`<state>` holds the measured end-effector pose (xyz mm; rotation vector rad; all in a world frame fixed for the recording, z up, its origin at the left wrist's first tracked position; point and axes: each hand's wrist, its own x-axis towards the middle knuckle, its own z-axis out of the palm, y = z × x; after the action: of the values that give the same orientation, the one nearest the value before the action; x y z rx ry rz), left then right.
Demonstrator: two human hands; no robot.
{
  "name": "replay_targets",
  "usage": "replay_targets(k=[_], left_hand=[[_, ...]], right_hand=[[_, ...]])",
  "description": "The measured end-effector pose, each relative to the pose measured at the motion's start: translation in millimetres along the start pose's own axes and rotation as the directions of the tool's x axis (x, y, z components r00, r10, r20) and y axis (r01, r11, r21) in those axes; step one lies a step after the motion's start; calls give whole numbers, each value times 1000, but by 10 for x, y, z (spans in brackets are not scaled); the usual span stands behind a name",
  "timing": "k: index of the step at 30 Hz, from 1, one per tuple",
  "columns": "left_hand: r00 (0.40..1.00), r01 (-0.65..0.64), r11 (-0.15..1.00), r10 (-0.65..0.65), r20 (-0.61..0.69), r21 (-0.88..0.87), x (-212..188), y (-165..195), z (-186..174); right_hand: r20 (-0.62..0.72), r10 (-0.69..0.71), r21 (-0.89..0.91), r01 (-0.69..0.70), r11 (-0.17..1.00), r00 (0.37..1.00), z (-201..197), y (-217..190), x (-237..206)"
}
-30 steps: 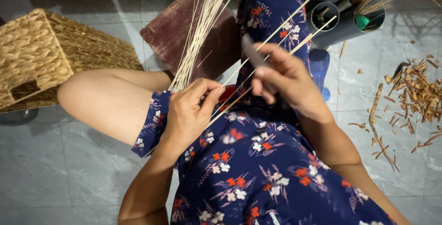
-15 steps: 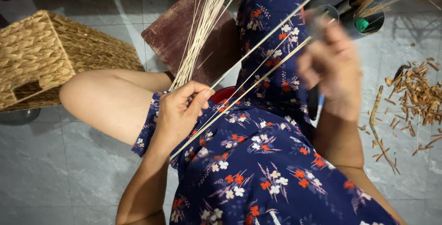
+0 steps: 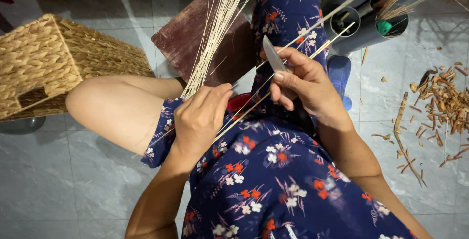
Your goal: The person sits on the floor and sharpens bamboo sticks into pointed skewers, holding each stick against their lap and shaving the ends with a small knife. Finished sticks are added to a growing bundle on a board beside them, with shavings accumulating on the floor.
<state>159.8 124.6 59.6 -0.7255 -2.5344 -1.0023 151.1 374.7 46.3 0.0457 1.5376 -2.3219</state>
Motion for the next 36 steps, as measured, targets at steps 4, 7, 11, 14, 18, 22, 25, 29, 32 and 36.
replay_targets(k=[4,7,11,14,18,22,25,29,32,36], left_hand=[[983,183,937,-171,66,-299,7,-16,41],[714,697,571,-496,494,-434,26,-75,55],[714,696,501,-410,568,-514,22,-165,34],[738,668,548,-403,541,-503,-23,-174,25],[735,668,578,-418,533,-468,-87,-181,-50],[719,683,578,-430,546,-445,-125,-215,-144],[734,675,548,-430,525,-494,-137,-247,-115],[708,705,476,-421,567,-526,-132,-294,52],[703,711,450,-411,581,-541,-144,-297,168],[777,628,450,-417,472,-635,-188,-330,139]], right_hand=[[75,2,-8,-1,1000,997,-6,37,-6],[117,16,-27,-13,1000,993,11,68,-10],[141,29,1,-30,1000,990,20,109,17],[72,-13,7,12,1000,997,-40,120,3],[-129,-133,-63,126,990,983,-287,31,-31],[-311,-301,47,331,942,901,-578,-153,8],[-294,-335,84,373,924,895,-603,-228,-29],[-131,-112,-77,102,992,985,-258,-72,-183],[75,83,-187,-68,980,994,-6,47,-118],[0,152,-178,-149,973,988,161,163,47]])
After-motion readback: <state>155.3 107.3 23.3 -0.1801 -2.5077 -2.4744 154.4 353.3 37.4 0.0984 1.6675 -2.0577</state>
